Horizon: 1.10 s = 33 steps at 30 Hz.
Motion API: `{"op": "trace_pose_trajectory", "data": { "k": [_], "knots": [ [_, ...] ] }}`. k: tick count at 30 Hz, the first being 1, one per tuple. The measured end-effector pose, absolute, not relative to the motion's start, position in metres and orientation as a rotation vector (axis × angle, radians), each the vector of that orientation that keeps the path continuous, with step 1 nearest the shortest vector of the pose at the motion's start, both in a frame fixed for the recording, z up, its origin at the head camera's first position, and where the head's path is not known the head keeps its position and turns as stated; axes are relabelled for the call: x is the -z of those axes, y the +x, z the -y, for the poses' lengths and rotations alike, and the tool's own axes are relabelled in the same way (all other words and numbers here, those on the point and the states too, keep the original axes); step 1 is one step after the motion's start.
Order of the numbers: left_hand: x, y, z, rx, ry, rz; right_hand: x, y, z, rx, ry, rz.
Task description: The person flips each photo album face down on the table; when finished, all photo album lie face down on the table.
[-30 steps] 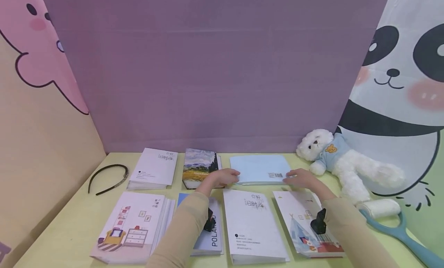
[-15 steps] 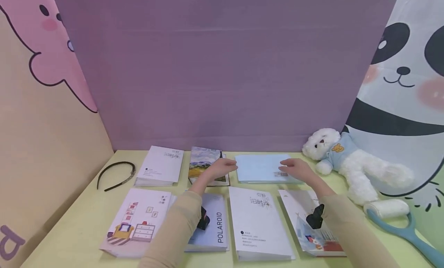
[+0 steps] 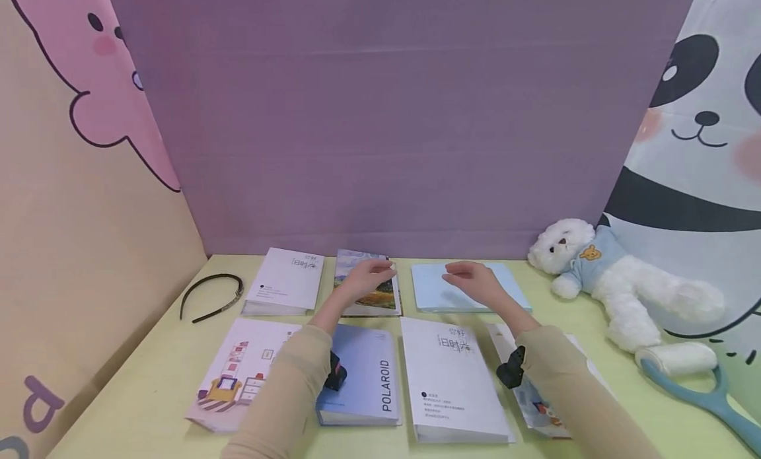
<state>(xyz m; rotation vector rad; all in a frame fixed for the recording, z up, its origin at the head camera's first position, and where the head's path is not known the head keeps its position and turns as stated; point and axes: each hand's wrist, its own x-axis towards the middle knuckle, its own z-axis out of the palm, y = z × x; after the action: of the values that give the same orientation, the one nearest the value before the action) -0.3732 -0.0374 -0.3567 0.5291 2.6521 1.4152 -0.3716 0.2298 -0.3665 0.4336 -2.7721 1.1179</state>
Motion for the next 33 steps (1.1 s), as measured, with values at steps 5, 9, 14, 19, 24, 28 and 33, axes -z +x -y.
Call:
{"op": "trace_pose_trajectory", "data": {
  "k": [5, 9, 14, 19, 24, 28, 33],
  "knots": [
    [0.349, -0.369, 0.051, -1.460, 0.524, -2.655, 0.367, -0.376, -0.211, -1.150, 0.472, 2.762],
    [0.348, -0.370, 0.065, -1.507, 0.523, -2.648, 0.365, -0.377, -0.194, -1.156, 0.509, 2.756],
    [0.354, -0.374, 0.082, -1.556, 0.464, -2.644, 0.364, -0.378, -0.173, -1.171, 0.531, 2.767],
    [0.358, -0.373, 0.095, -1.582, 0.421, -2.648, 0.366, -0.379, -0.155, -1.195, 0.572, 2.806],
    [0.364, -0.368, 0.103, -1.610, 0.339, -2.653, 0.367, -0.380, -0.141, -1.185, 0.604, 2.867],
    [0.376, -0.371, 0.110, -1.598, 0.268, -2.668, 0.369, -0.380, -0.132, -1.158, 0.622, 2.937],
    [0.390, -0.373, 0.116, -1.531, 0.183, -2.592, 0.370, -0.380, -0.126, -1.128, 0.681, 3.021]
  ]
}}
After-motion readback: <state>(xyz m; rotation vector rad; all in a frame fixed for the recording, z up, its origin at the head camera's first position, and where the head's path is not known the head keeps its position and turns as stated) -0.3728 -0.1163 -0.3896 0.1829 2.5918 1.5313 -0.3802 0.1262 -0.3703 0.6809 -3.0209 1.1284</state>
